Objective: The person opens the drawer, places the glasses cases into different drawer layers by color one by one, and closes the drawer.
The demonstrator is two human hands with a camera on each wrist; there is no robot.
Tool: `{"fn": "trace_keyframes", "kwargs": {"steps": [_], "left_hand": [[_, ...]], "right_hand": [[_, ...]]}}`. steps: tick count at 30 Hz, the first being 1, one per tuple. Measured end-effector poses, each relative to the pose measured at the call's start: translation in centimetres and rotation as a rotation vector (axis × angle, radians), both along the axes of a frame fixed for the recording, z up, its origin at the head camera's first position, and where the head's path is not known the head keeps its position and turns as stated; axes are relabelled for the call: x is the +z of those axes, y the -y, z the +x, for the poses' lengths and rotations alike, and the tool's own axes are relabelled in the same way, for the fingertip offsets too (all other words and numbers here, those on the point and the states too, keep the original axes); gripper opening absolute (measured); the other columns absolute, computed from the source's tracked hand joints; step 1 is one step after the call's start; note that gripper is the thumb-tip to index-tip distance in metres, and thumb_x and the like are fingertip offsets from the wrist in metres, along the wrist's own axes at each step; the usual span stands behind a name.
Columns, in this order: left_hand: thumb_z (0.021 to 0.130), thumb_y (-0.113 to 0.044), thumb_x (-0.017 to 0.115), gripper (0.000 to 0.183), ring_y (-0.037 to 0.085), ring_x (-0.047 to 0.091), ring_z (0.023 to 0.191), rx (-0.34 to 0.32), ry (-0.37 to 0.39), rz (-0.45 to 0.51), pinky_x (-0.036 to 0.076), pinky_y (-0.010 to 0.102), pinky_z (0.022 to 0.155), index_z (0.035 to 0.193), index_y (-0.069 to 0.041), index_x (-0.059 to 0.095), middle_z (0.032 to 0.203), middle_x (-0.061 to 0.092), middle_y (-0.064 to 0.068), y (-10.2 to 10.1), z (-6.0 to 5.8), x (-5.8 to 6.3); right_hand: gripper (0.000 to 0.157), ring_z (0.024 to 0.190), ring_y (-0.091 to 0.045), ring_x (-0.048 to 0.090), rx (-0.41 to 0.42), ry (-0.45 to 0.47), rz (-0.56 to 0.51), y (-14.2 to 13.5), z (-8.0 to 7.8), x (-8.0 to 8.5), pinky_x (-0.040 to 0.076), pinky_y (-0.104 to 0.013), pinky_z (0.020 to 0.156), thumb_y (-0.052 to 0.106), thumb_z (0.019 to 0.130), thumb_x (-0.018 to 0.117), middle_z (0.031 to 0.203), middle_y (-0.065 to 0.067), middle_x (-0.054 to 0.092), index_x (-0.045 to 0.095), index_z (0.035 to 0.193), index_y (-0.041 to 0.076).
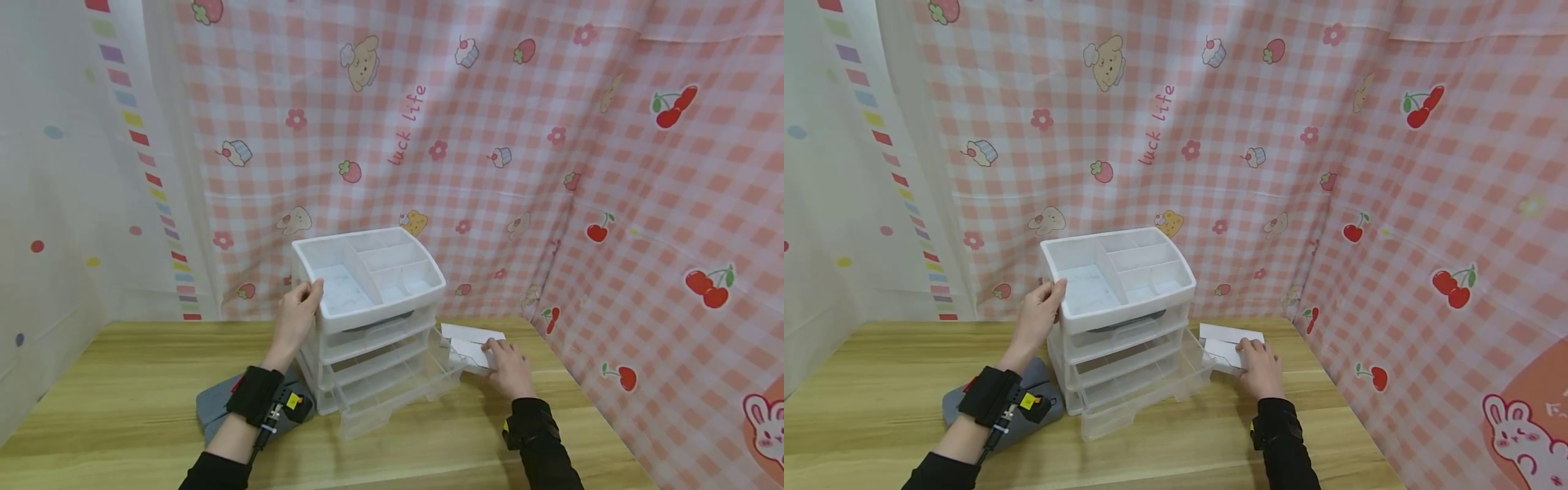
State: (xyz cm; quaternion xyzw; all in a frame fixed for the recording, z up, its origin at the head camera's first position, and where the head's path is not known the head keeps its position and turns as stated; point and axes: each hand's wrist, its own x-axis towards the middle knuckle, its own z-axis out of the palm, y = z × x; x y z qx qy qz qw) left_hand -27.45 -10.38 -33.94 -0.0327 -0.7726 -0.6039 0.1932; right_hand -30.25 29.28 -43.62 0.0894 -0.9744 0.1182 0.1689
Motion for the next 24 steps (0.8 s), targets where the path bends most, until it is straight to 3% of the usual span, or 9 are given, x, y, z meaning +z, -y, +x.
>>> {"fn": "trace_keyframes", "kwargs": {"steps": [13, 24], "left_hand": [[0.1, -0.04, 0.045, 0.044, 0.014, 0.033, 0.058, -0.009, -0.001, -0.003, 0.028, 0.024, 0.058, 0.069, -0.01, 0.036, 0.061, 0.031, 0.0, 0.0, 0.1, 0.1], [0.1, -0.039, 0.045, 0.043, 0.013, 0.033, 0.058, -0.006, 0.005, -0.002, 0.028, 0.024, 0.057, 0.069, -0.01, 0.037, 0.061, 0.031, -0.001, -0.1, 0.0, 0.1]], "right_hand": [[0.045, 0.111, -0.041, 0.049, 0.002, -0.246, 0.077, 0.6, 1.3, 5.9, 0.036, -0.062, 0.09, 0.001, 0.071, 0.08, 0.116, -0.018, 0.059, 0.058, 0.109, 0.008], [0.048, 0.11, -0.037, 0.053, 0.189, -0.36, 0.154, 3.3, 3.5, 9.5, 0.041, -0.057, 0.09, -0.002, 0.065, 0.083, 0.115, -0.015, 0.061, 0.061, 0.106, 0.009]]}}
